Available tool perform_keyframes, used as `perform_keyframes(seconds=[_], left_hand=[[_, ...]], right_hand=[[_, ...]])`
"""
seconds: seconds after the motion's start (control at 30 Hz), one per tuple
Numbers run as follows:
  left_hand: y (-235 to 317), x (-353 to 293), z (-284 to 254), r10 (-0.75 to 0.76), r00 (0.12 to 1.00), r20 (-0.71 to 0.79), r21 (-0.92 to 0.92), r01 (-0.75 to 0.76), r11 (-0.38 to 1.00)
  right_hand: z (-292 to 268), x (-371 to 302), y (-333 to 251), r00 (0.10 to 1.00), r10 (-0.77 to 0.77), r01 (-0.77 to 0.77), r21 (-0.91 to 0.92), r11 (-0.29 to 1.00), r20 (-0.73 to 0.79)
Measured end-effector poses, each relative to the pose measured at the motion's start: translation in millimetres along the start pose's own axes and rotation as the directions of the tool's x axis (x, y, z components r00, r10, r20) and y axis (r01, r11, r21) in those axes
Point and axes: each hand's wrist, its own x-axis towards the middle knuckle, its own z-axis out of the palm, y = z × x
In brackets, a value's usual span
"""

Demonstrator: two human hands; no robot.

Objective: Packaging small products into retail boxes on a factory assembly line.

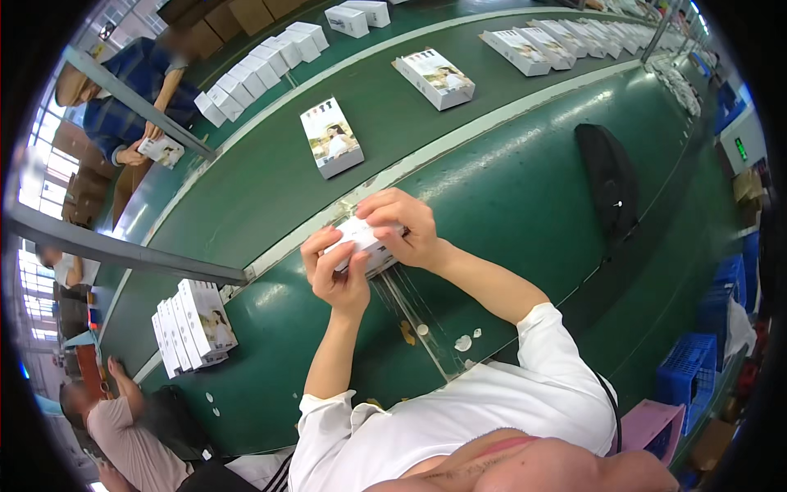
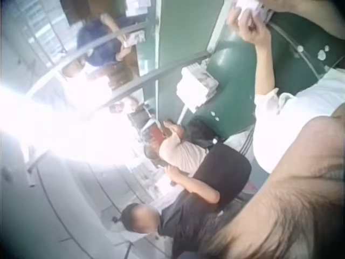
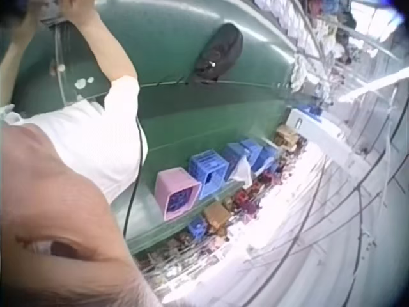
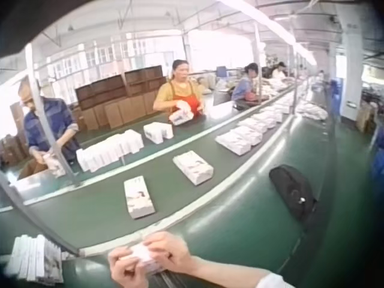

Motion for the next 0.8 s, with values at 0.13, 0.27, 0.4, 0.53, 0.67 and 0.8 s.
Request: perform_keyframes(seconds=[0.13, 0.27, 0.4, 0.53, 0.67, 0.8], left_hand=[[2, 4, -4, 0.008, 1.0, -0.003, 0.035, -0.008, 0.999], [-6, 2, 4, 0.027, 0.997, 0.075, -0.096, -0.019, 0.995], [2, -8, 5, -0.004, 0.999, -0.035, -0.154, -0.002, 0.988], [-7, -10, 7, 0.06, 0.993, -0.106, -0.146, -0.075, 0.986], [-7, -5, 9, 0.071, 0.988, -0.135, -0.121, -0.087, 0.989], [-7, -6, 8, 0.101, 0.979, -0.175, -0.101, -0.12, 0.988]], right_hand=[[3, -8, 3, 0.997, 0.073, -0.073, -0.013, 0.997, 0.009], [-11, -12, 2, 0.986, 0.164, -0.164, 0.002, 0.986, 0.013], [-15, -17, 2, 0.972, 0.221, -0.225, 0.046, 0.973, 0.078], [-17, -21, 10, 0.969, 0.225, -0.231, 0.05, 0.972, 0.103], [-26, -23, 16, 0.949, 0.286, -0.291, 0.022, 0.956, 0.134], [-27, -18, 12, 0.947, 0.267, -0.276, 0.025, 0.961, 0.177]])
